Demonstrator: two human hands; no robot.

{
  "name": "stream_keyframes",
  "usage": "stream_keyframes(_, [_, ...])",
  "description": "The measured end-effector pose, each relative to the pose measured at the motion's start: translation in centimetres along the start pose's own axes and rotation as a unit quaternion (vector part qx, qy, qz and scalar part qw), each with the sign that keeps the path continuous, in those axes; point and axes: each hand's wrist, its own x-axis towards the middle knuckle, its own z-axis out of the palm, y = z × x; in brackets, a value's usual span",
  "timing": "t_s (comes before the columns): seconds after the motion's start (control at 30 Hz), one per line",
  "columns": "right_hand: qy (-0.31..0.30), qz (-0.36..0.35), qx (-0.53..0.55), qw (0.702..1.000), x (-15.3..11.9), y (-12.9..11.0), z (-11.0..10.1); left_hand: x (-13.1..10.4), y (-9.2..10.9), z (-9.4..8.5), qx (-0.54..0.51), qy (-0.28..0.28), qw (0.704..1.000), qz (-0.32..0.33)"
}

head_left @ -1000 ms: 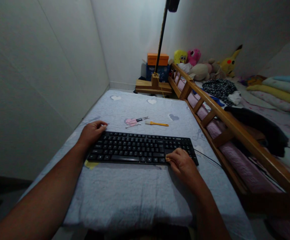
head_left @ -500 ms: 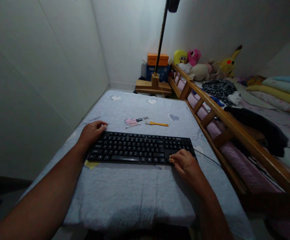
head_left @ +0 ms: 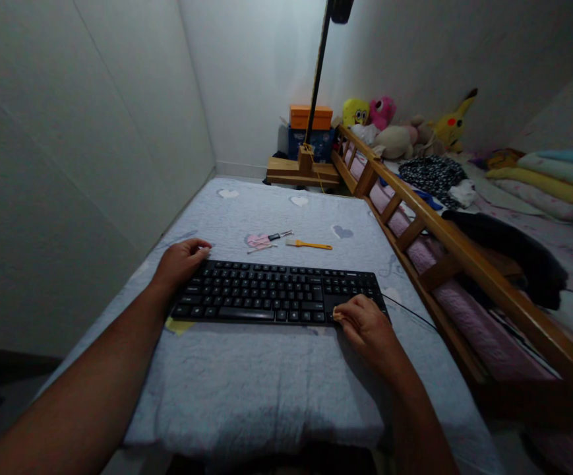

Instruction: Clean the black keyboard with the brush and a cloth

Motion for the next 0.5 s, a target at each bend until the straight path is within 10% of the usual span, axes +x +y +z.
stream_keyframes(0.5, [0.000, -0.008, -0.002, 1.000, 0.09, 0.04, 0.40, 0.09, -0.03, 0.05, -0.007, 0.002, 1.000, 0.009])
